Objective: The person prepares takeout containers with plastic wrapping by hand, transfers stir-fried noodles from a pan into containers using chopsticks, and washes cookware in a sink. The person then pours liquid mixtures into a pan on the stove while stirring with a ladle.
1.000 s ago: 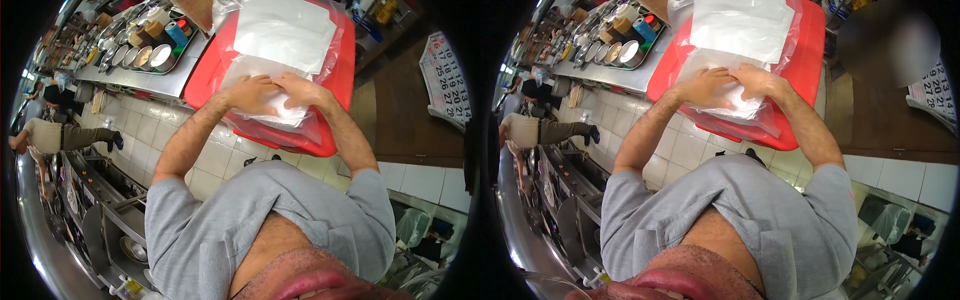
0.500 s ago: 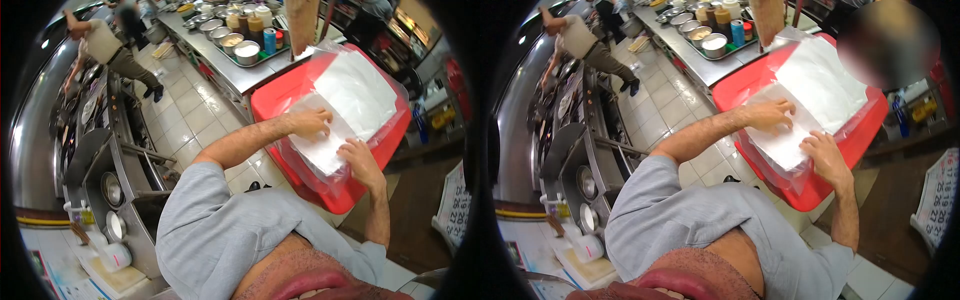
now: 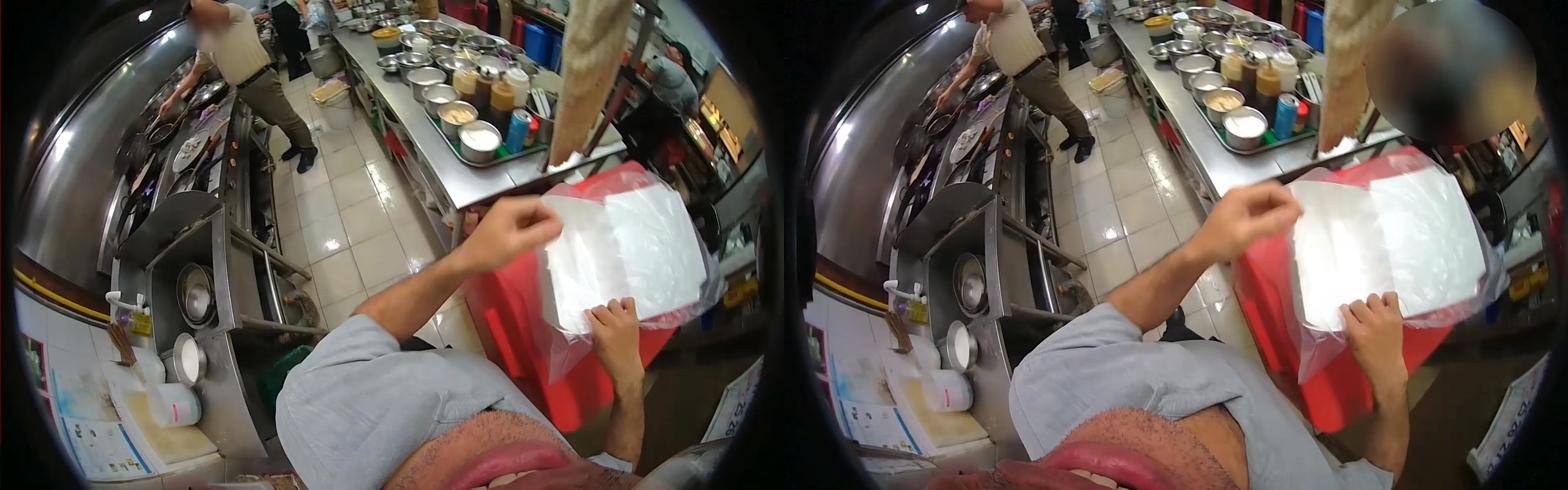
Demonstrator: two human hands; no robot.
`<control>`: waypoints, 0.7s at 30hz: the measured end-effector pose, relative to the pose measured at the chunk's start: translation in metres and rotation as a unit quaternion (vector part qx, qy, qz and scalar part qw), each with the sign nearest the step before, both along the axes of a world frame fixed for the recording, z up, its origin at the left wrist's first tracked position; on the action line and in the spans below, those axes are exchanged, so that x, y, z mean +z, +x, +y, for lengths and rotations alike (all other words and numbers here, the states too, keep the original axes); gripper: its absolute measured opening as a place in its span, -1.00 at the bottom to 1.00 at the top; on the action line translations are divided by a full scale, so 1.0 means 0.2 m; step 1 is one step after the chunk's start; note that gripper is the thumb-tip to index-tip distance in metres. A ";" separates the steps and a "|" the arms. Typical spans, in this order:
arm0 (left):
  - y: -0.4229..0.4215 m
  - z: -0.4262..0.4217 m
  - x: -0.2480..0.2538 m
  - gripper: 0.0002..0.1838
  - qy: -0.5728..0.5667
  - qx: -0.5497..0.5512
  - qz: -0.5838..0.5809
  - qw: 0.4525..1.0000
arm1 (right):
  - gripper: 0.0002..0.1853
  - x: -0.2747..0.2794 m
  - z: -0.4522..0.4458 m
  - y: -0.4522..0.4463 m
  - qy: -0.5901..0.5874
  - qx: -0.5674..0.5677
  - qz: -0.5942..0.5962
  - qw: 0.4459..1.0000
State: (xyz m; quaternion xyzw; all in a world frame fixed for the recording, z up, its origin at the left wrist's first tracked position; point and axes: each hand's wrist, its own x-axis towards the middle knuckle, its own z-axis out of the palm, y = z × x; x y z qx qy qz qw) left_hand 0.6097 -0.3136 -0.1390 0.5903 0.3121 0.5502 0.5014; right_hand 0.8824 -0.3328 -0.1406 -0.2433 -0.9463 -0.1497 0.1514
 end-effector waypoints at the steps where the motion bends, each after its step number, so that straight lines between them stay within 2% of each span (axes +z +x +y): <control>1: -0.08 -0.05 -0.04 -0.74 0.002 0.009 0.014 1.000 | -0.87 0.03 0.03 -0.08 0.003 -0.010 -0.005 1.000; 2: -0.16 -0.07 -0.10 -0.72 0.002 0.016 0.029 0.999 | -0.86 0.06 0.05 -0.17 0.005 -0.022 -0.009 1.000; 4: -0.36 -0.06 -0.22 -0.56 -0.082 -0.008 0.062 0.995 | -0.90 0.10 0.11 -0.38 0.008 -0.021 -0.020 1.000; 6: -0.51 0.03 -0.37 -0.45 -0.070 0.022 0.045 0.996 | -0.98 0.12 0.18 -0.63 0.016 -0.036 -0.052 0.998; 8: -0.70 0.08 -0.36 -0.35 -0.210 -0.018 -0.085 0.974 | -0.94 0.13 0.25 -0.90 0.021 -0.042 -0.065 0.997; 12: -1.11 0.18 -0.31 -0.30 -0.219 -0.049 -0.193 0.955 | -0.97 0.12 0.46 -1.38 0.008 0.038 -0.087 0.995; 19: -1.72 0.44 -0.41 -0.24 -0.231 0.138 -0.281 0.921 | -0.94 0.02 0.88 -2.22 -0.005 0.127 -0.097 0.987; 21: -1.90 0.53 -0.45 -0.23 -0.219 0.179 -0.285 0.916 | -0.93 -0.03 1.02 -2.44 0.032 0.155 -0.133 0.978</control>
